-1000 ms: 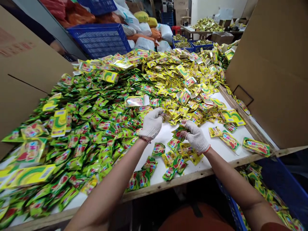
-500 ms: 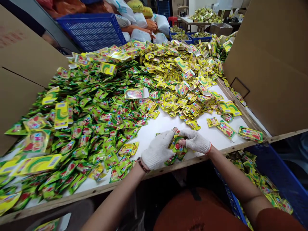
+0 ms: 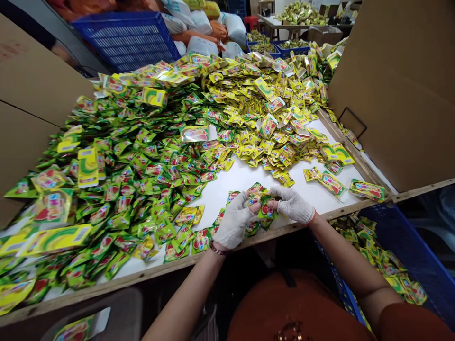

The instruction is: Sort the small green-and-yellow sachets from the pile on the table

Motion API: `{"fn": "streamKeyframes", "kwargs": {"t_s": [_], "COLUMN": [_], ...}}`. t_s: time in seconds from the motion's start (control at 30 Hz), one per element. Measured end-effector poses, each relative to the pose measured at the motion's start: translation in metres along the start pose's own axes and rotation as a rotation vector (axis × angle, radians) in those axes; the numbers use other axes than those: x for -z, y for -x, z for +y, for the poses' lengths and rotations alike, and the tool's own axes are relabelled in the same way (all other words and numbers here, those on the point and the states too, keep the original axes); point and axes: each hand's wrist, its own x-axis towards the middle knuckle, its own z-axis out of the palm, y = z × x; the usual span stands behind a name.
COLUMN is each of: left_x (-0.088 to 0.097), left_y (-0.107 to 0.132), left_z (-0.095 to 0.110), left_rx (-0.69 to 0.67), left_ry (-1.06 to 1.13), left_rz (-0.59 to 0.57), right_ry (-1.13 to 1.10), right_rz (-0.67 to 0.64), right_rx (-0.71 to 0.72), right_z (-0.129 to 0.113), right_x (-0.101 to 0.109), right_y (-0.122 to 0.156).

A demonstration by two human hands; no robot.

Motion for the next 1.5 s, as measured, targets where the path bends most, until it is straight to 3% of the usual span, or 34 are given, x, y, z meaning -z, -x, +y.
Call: {"fn": "streamKeyframes", "kwargs": {"t_s": [0.2, 0.37, 0.57, 0.7, 0.8, 1.03, 1.3, 1.5], "left_x": [-0.001, 0.004, -0.004, -0.012, -0.012, 0.000, -0.004, -0.004], "left_y": [-0.008, -0.009, -0.007, 0.000, 0.003, -0.001, -0.001, -0.003], "left_z": [-0.002, -0.004, -0.007, -0.003, -0.005, -0.017, -0.015, -0.016], "left_rx": [-0.094, -0.151, -0.110, 0.025, 0.058, -0.038, -0.080, -0.007], "left_ry": [0.032, -0.082, -0.023, 0.131, 0.098, -0.051, 0.091, 0.238], "left_rz": [0.297, 0.364, 0.323, 0.128, 0.050, 0.156, 0.227, 0.320], "right_ry": [0.117, 0.081, 0.019, 0.029, 0.012, 0.043, 0.058, 0.067], "right_rz": [0.346, 0.466, 0.488, 0.455, 0.426, 0.415, 0.454, 0.459], "right_rx": [-0.060, -0.056, -0.071, -0.065, -0.077, -0.090, -0.076, -0.079], "right_z": [0.008, 0.006, 0.008, 0.007, 0.003, 0.004, 0.005, 0.003], "right_x": [0.000, -0.001, -0.009, -0.011, -0.011, -0.009, -0.009, -0.012], "right_y": [0.006, 0.015, 0.020, 0.019, 0.018, 0.019, 0.019, 0.019]}}
